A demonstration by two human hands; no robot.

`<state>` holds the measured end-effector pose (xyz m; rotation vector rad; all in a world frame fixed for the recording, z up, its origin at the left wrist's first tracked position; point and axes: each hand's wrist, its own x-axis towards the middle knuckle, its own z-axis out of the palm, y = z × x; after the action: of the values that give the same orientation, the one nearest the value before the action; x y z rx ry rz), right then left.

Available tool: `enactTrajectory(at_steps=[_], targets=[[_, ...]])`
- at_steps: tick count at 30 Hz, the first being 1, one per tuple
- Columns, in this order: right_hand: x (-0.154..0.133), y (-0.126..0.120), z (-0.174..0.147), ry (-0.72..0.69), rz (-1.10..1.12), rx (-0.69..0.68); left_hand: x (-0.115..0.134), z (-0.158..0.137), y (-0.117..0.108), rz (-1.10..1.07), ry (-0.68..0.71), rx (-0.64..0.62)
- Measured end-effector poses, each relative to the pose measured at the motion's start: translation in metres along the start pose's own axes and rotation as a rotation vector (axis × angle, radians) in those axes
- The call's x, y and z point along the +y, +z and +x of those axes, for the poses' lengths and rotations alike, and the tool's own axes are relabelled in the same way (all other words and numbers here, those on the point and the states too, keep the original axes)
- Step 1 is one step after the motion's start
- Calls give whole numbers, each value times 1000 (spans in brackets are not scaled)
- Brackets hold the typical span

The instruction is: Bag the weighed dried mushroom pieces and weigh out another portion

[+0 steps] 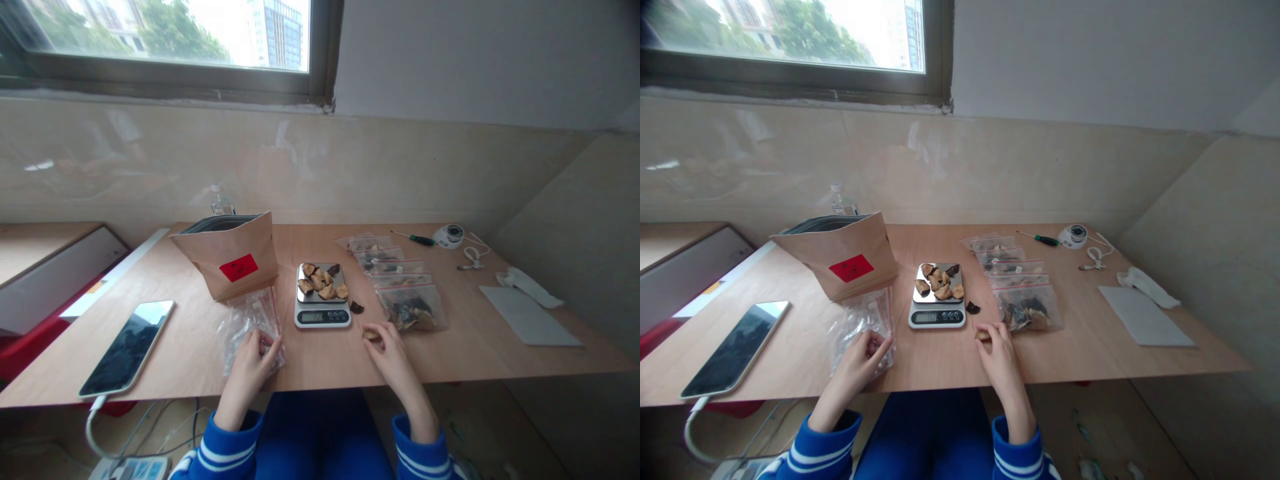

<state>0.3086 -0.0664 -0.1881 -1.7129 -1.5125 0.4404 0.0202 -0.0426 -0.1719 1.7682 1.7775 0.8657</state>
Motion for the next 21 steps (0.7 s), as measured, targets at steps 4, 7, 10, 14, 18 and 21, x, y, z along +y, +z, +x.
enactTrajectory(at_steps=[4,7,10,14,18,21], targets=[[-3,-2,2,4,13,3,-4,3,3,45,10,-10],[-9,-4,3,0,17,26,-6,3,3,50,2,-45],[-14,-4,5,19,39,53,-4,5,0,49,3,-84],[-16,-2,6,21,49,38,2,6,-6,62,-24,-129],[-12,1,5,19,65,58,6,6,-7,82,-43,-149],[-7,1,5,21,76,66,6,6,-5,119,-32,-130]])
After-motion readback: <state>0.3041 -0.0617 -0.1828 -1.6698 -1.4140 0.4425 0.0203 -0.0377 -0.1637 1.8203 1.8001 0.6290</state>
